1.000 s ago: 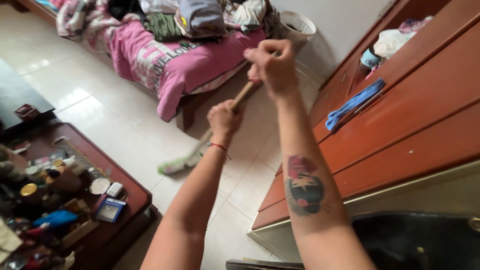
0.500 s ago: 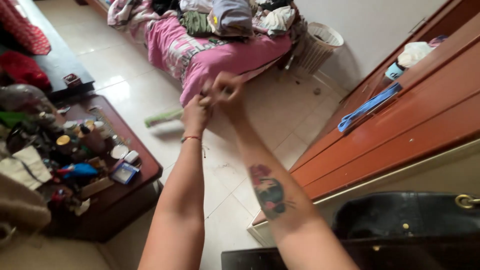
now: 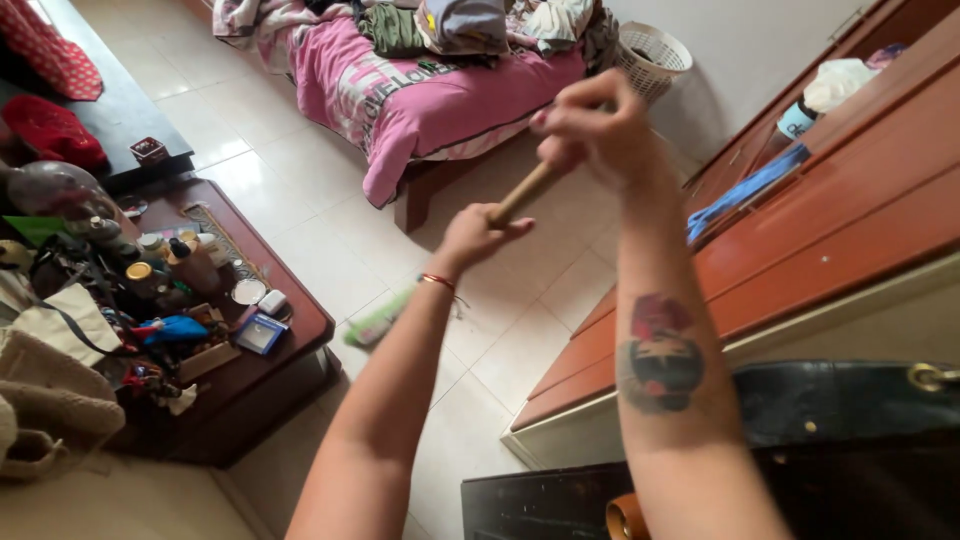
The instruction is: The recorder uses a broom and dustpan to sweep debris off the tiled floor into a trash can.
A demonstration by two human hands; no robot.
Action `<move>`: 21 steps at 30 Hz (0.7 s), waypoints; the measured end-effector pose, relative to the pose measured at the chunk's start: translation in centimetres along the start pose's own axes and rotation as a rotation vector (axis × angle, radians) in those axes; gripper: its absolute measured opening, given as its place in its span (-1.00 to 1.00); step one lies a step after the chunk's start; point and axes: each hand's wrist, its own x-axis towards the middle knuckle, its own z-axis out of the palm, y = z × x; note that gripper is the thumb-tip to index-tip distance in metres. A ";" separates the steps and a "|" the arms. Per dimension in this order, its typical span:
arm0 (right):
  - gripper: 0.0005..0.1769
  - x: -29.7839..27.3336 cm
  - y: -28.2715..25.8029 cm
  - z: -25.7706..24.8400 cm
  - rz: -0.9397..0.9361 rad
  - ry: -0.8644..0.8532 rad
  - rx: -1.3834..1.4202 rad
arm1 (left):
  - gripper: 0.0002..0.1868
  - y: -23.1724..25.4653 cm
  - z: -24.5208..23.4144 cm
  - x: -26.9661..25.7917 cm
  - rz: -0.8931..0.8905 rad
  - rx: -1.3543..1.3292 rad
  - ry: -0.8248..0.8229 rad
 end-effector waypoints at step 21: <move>-0.56 -10.0 5.0 7.9 -0.054 0.716 -0.576 | -0.40 -6.2 12.9 0.3 0.153 0.004 0.038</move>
